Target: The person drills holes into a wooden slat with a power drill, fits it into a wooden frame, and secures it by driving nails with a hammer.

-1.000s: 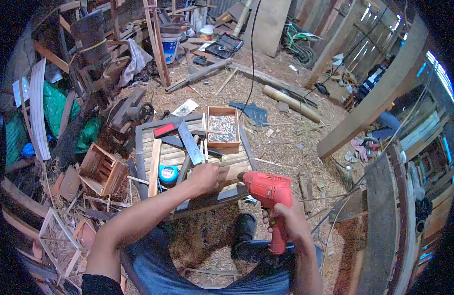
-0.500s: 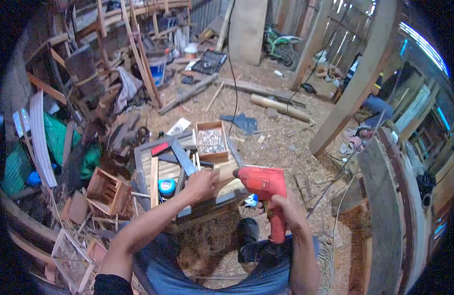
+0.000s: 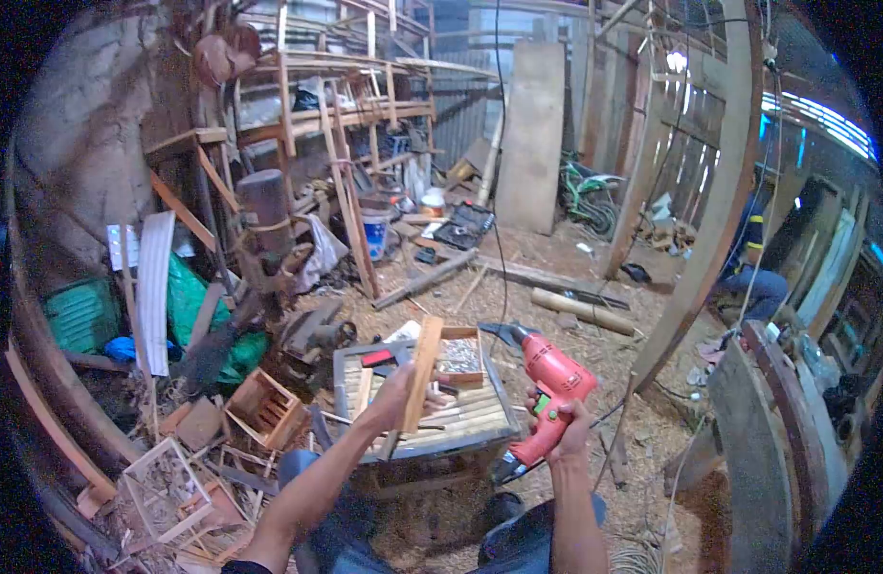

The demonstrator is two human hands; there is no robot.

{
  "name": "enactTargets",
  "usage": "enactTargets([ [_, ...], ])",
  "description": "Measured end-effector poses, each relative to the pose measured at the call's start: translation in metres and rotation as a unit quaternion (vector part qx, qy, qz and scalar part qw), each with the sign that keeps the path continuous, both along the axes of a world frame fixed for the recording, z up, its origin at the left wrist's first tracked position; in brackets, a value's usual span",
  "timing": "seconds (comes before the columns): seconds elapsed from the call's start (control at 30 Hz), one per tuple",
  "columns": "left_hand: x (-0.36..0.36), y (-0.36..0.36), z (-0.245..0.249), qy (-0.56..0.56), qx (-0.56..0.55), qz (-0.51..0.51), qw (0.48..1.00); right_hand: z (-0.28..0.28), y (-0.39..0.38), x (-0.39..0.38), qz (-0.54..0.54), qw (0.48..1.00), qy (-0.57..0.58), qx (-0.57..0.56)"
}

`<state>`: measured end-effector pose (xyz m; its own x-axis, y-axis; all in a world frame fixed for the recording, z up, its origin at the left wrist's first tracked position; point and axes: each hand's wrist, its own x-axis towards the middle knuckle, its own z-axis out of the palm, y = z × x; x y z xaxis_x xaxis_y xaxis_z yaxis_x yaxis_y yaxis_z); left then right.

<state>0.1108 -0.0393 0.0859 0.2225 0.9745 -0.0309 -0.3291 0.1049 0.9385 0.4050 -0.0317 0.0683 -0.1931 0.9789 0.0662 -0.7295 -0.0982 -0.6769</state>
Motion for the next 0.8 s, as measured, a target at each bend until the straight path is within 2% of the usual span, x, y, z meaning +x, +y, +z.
enactTargets([
  [0.03, 0.001, -0.006, 0.014, 0.013, 0.041, 0.038, 0.998, 0.004, -0.002, -0.004, -0.013, 1.000, 0.011, -0.007],
  [0.1, -0.005, 0.005, 0.012, 0.028, 0.073, 0.071, 0.994, 0.011, -0.007, -0.009, 0.015, 0.999, 0.032, 0.002],
  [0.17, -0.011, 0.015, 0.015, 0.147, 0.184, 0.219, 0.947, 0.009, -0.007, -0.015, 0.032, 0.997, 0.069, 0.002],
  [0.2, -0.011, 0.003, 0.037, 0.127, 0.134, 0.228, 0.956, 0.007, -0.005, -0.018, 0.026, 0.997, 0.075, 0.004],
  [0.23, -0.015, 0.000, 0.049, 0.121, 0.141, 0.243, 0.952, 0.007, -0.007, -0.023, 0.019, 0.997, 0.080, 0.000],
  [0.3, -0.019, -0.001, 0.061, 0.035, 0.120, 0.277, 0.953, 0.009, -0.004, -0.027, 0.021, 0.996, 0.083, -0.018],
  [0.33, -0.026, 0.004, 0.065, 0.040, 0.115, 0.278, 0.953, 0.006, -0.003, -0.028, 0.024, 0.997, 0.075, -0.011],
  [0.37, -0.033, 0.007, 0.065, -0.028, 0.107, 0.256, 0.960, 0.002, -0.001, -0.029, 0.030, 0.997, 0.066, -0.006],
  [0.47, -0.063, 0.030, 0.045, -0.136, 0.077, 0.331, 0.931, -0.003, 0.002, -0.036, 0.075, 0.989, 0.126, -0.031],
  [0.57, -0.095, 0.045, 0.008, -0.227, 0.053, 0.347, 0.908, -0.007, 0.000, -0.038, 0.086, 0.985, 0.144, -0.039],
  [0.8, -0.116, 0.038, -0.041, -0.235, 0.025, 0.351, 0.906, 0.007, -0.010, -0.044, 0.084, 0.989, 0.096, -0.070],
])
